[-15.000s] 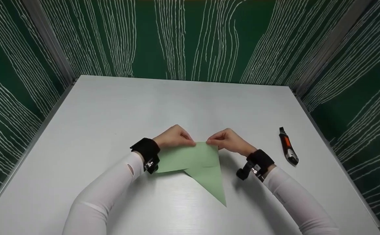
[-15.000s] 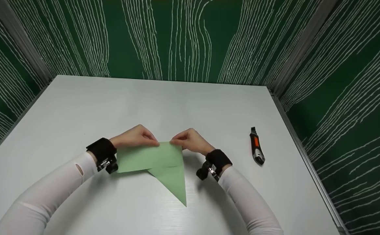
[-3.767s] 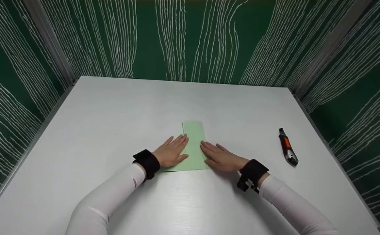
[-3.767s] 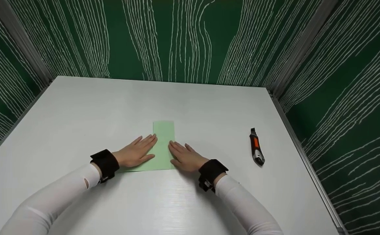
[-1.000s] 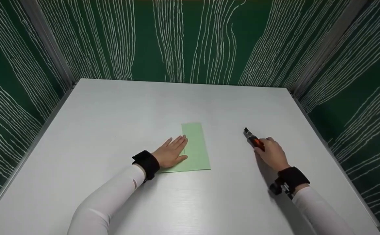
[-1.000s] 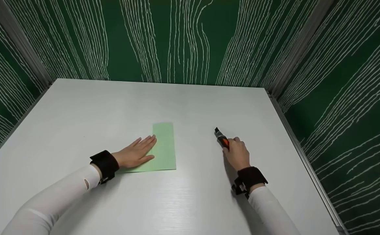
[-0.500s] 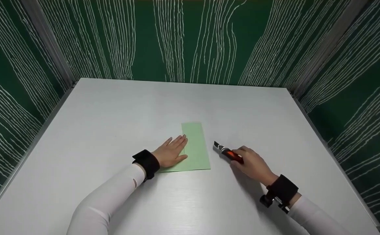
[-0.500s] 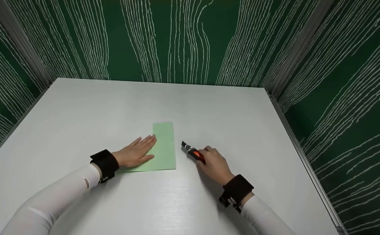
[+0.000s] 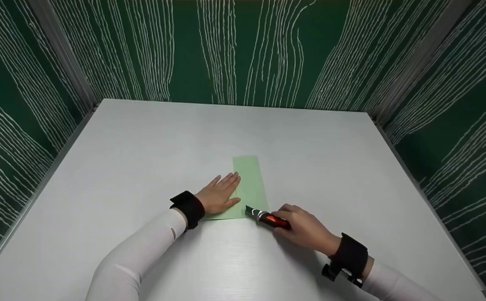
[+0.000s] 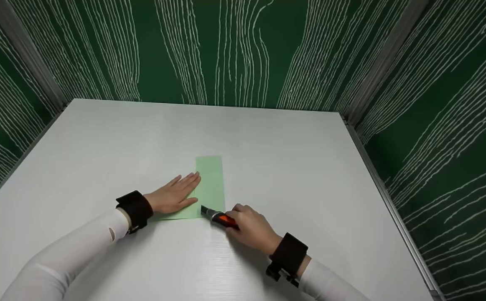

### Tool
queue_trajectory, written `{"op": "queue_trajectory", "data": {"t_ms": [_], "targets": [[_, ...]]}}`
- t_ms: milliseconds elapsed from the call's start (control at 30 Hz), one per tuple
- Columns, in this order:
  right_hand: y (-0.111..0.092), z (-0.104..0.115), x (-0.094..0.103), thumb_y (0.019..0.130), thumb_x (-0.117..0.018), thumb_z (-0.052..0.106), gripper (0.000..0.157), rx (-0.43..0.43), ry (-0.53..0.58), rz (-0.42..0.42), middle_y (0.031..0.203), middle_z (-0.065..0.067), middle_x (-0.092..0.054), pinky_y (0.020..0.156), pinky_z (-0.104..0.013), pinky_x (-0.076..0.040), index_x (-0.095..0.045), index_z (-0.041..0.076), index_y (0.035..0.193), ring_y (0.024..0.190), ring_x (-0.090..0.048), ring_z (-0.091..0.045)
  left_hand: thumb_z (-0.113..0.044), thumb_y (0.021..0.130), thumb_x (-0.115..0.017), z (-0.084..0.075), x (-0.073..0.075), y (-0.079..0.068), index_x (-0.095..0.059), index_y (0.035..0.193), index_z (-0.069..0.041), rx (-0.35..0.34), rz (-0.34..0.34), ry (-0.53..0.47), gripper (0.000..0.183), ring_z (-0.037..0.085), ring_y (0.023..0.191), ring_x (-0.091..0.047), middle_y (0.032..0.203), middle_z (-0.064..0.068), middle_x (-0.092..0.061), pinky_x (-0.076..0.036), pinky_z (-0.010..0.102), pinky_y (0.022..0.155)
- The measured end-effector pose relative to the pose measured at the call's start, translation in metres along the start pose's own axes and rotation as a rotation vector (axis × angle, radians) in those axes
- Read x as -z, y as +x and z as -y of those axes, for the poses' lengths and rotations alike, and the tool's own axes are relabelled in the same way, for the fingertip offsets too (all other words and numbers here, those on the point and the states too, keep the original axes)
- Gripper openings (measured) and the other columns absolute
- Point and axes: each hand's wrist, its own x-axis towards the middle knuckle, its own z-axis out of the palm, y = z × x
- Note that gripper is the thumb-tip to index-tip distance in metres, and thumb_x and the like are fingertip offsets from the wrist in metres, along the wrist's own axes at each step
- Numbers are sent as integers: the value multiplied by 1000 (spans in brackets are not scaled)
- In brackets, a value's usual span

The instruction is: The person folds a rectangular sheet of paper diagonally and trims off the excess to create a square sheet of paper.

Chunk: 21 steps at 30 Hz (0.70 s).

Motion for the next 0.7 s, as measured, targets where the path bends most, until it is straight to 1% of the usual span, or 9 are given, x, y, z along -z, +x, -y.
{"op": "queue_trajectory", "data": {"t_ms": [167, 233, 367, 467, 700], "targets": [[0, 13, -6, 88, -80, 14, 35, 33, 16, 43, 106, -8, -71, 75, -31, -56, -74, 3, 121, 90, -65, -16, -40, 111, -35, 0, -1, 1, -12, 164, -1, 1, 12, 1, 70, 29, 164, -8, 175, 15, -8, -8, 49, 134], [0, 17, -9, 88, -80, 14, 34, 51, 17, 52, 106, -7, -71, 74, -30, -55, -74, 3, 120, 89, -64, -14, -41, 111, -34, 1, -2, 2, -9, 165, -2, 7, 22, 3, 71, 28, 164, -5, 175, 14, -5, -6, 49, 134], [0, 22, -13, 88, -80, 15, 33, 79, 9, 59, 104, -6, -72, 74, -29, -56, -74, 3, 118, 88, -64, -13, -42, 111, -33, 3, -3, 2, -9, 165, -3, 8, 18, 4, 71, 27, 164, -5, 175, 14, -4, -6, 48, 134], [1, 25, -15, 89, -80, 15, 33, 80, 8, 64, 103, -6, -71, 73, -29, -55, -74, 3, 118, 87, -63, -13, -42, 111, -34, 3, -3, 1, -11, 165, -2, 0, 3, -4, 71, 28, 164, -8, 175, 14, -7, -8, 49, 134], [2, 29, -17, 89, -79, 16, 33, 67, 1, 65, 105, -7, -71, 74, -30, -55, -74, 2, 119, 88, -63, -14, -42, 111, -36, 4, -3, 1, -11, 165, -2, -4, -2, -16, 71, 28, 164, -8, 175, 14, -8, -8, 50, 134]]}}
